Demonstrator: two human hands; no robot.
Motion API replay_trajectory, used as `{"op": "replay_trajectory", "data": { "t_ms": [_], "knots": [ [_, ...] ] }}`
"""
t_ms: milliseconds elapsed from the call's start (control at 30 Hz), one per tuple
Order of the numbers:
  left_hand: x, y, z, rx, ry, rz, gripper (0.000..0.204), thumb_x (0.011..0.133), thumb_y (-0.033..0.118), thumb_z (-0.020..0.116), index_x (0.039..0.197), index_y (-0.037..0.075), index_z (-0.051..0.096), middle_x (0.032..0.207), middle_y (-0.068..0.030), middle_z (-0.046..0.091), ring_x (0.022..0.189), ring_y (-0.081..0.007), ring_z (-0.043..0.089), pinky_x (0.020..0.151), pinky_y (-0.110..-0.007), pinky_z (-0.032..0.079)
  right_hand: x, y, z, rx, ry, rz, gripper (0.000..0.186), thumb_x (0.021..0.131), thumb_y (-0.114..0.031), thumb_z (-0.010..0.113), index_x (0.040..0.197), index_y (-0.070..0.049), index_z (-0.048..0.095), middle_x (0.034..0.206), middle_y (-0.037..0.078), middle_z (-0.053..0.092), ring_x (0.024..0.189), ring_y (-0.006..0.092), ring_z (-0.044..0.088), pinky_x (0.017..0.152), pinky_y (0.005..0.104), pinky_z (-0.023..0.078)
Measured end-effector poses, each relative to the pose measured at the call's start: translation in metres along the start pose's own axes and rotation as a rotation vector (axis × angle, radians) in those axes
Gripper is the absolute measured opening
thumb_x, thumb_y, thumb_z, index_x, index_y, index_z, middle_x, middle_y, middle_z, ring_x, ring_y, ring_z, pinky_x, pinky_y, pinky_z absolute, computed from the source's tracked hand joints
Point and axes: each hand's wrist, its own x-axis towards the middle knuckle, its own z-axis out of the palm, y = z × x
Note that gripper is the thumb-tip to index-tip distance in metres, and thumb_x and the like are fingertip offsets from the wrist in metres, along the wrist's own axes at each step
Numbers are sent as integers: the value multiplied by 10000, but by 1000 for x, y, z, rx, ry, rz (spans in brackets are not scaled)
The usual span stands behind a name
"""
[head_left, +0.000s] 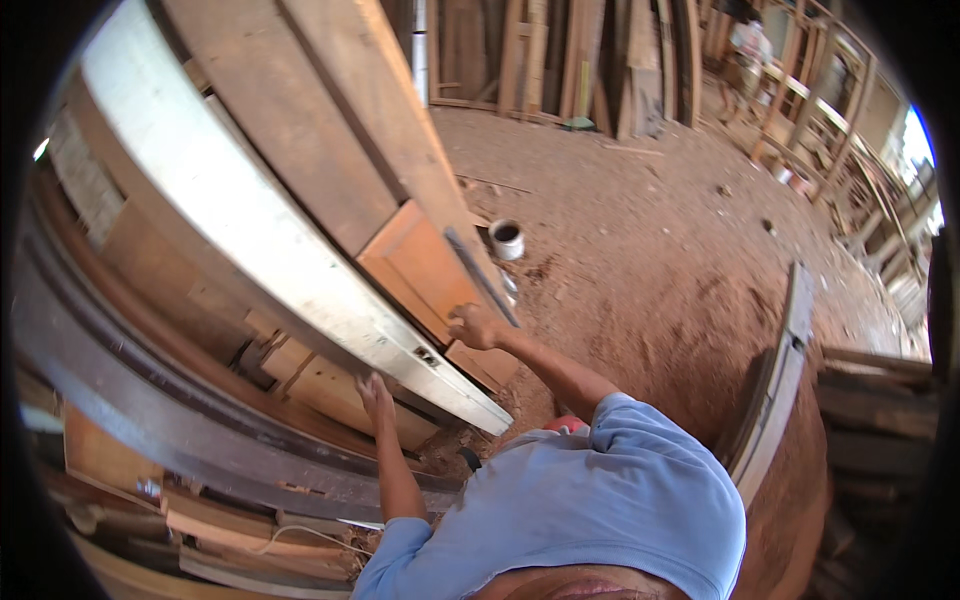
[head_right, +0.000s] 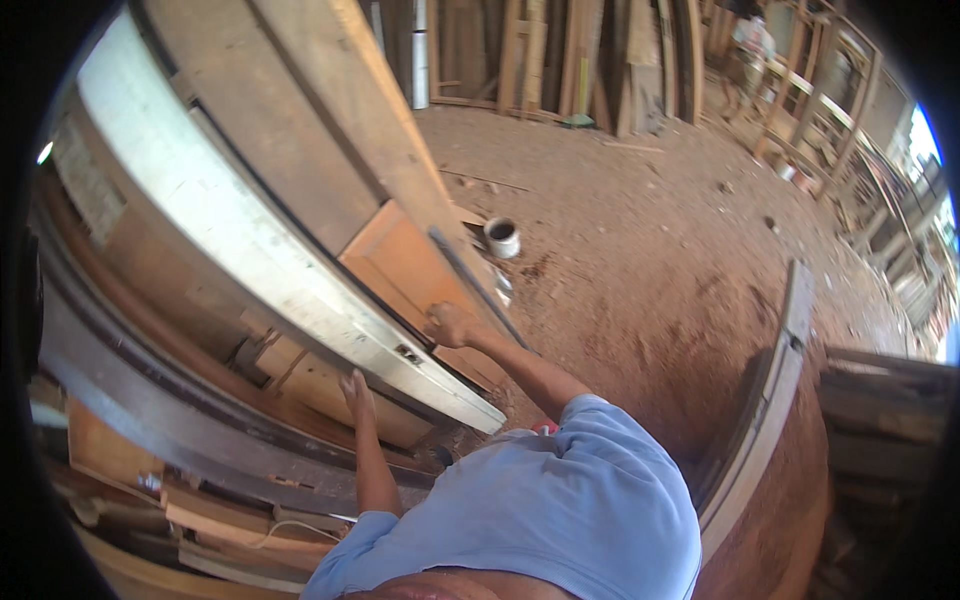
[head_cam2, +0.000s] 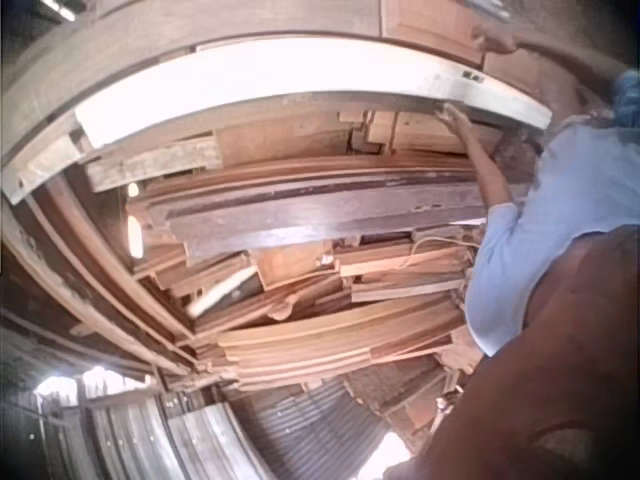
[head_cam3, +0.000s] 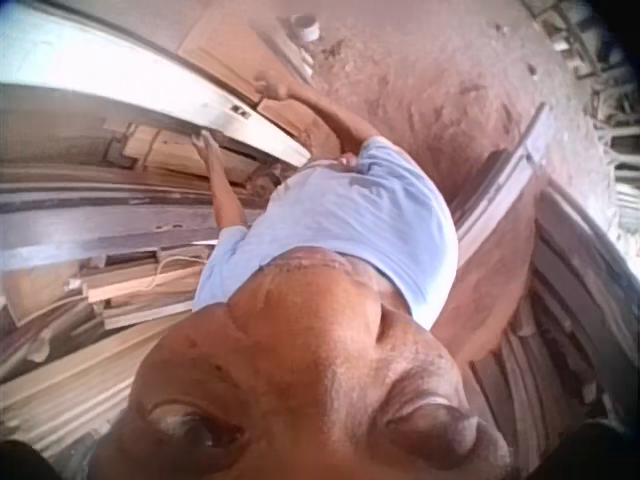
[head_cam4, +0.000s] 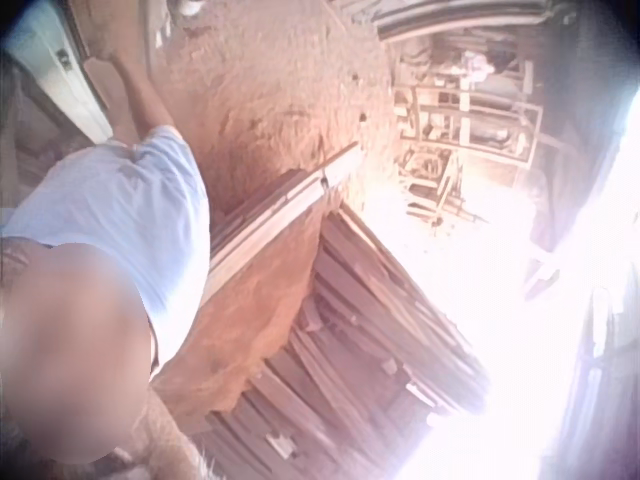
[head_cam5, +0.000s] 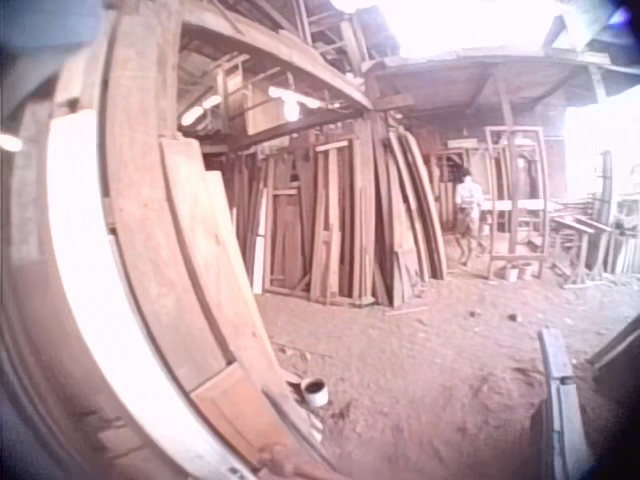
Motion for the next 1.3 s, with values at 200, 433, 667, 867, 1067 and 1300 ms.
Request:
{"op": "replay_trajectory", "data": {
  "t_ms": [200,433,667,867,1067,1300],
  "knots": [
    [-119,-156,-27,530,-1067,184,330,986,288,594,802,25,671,657,-37,575,627,-180,565,600,-379,495,-151,146,14,-110,-80,413,384,895,-329,615,901,44,707,877,298,677,856,417,698,745,518,522],
    [-174,-177,11,720,-1305,-376,303,977,291,608,852,26,684,688,-50,606,627,-175,583,586,-371,494,-232,225,35,-102,-13,599,404,900,-356,593,944,18,740,1028,295,694,969,445,689,858,526,542],
    [-129,-132,158,660,-1116,-503,285,968,294,621,903,27,697,719,-63,637,627,-170,601,572,-363,494,-274,314,19,-54,-196,684,470,902,-371,562,1054,35,743,1154,288,688,1111,438,665,947,508,532],
    [-124,-96,258,529,-858,-481,376,970,392,623,1068,36,691,753,-61,675,583,-153,623,539,-327,491,-350,370,-42,188,-151,1155,518,880,-471,653,1142,-34,749,1213,250,696,1201,386,648,987,466,532],
    [-168,-63,419,710,-1027,-260,480,976,423,640,1239,22,670,1056,-117,734,925,-216,690,790,-392,562,-533,539,-91,-25,-202,1154,241,900,-303,644,967,-100,756,830,138,709,763,324,712,570,465,546],
    [-189,-62,450,850,-1116,-319,426,928,449,630,1023,53,756,960,-163,766,887,-296,727,790,-425,551,-538,575,-127,-568,-631,728,104,874,-315,676,874,-224,724,1006,15,715,991,182,664,784,411,569]
  ]
}}
